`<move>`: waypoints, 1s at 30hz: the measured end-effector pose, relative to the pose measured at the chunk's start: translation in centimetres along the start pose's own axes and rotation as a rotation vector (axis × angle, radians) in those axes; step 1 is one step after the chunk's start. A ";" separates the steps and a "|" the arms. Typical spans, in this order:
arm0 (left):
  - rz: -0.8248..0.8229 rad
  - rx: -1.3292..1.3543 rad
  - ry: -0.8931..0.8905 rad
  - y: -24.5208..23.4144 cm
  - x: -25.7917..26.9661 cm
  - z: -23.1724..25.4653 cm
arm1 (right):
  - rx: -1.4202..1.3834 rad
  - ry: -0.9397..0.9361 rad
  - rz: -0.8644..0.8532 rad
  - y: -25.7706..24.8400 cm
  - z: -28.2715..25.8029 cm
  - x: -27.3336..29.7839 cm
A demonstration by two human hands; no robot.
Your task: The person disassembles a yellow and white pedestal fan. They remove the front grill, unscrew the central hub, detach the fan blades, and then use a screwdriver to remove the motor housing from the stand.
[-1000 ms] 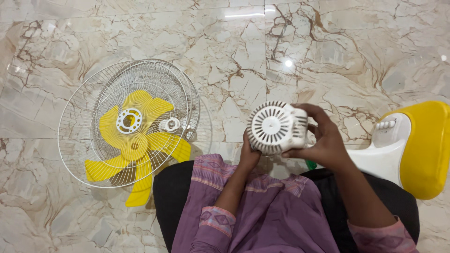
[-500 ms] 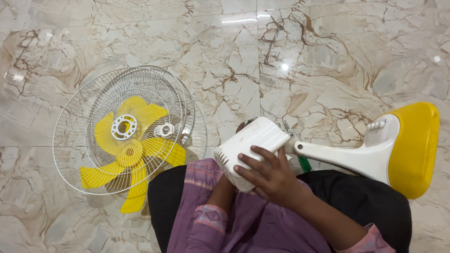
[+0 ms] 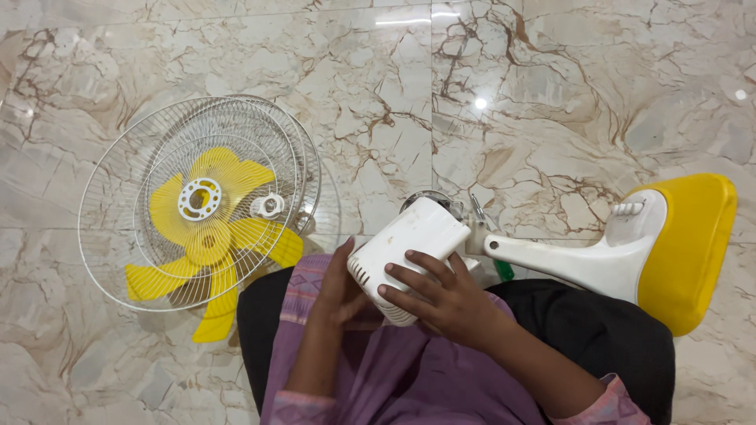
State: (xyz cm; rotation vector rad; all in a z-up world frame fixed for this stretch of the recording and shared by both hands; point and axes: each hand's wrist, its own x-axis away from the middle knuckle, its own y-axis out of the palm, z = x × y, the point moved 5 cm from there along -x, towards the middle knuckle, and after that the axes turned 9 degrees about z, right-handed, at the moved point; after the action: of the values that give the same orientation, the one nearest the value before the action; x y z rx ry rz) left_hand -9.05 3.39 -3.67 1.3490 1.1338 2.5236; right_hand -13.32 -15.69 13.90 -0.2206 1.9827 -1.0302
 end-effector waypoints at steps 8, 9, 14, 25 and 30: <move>-0.009 0.007 0.164 2.6 5.5 -3.4 | -0.500 0.363 0.191 -6.1 8.0 3.0; 0.006 0.057 0.147 2.4 5.3 -3.7 | -0.281 0.473 0.123 -6.2 10.0 4.0; 0.001 0.095 0.149 2.3 2.9 -4.7 | 0.215 0.765 -0.726 0.9 15.8 9.4; -0.123 -0.072 0.204 2.0 -2.5 -1.3 | 0.339 0.777 -0.466 4.7 22.1 12.6; 0.021 -0.531 0.274 1.9 -4.1 -0.6 | 0.369 0.627 -0.178 4.7 23.0 11.4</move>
State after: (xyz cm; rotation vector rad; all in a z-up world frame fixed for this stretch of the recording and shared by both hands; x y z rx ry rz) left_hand -6.43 0.14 -5.48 0.9038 0.4084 2.7971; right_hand -1.76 -31.77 -3.07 0.1533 2.2863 -1.7136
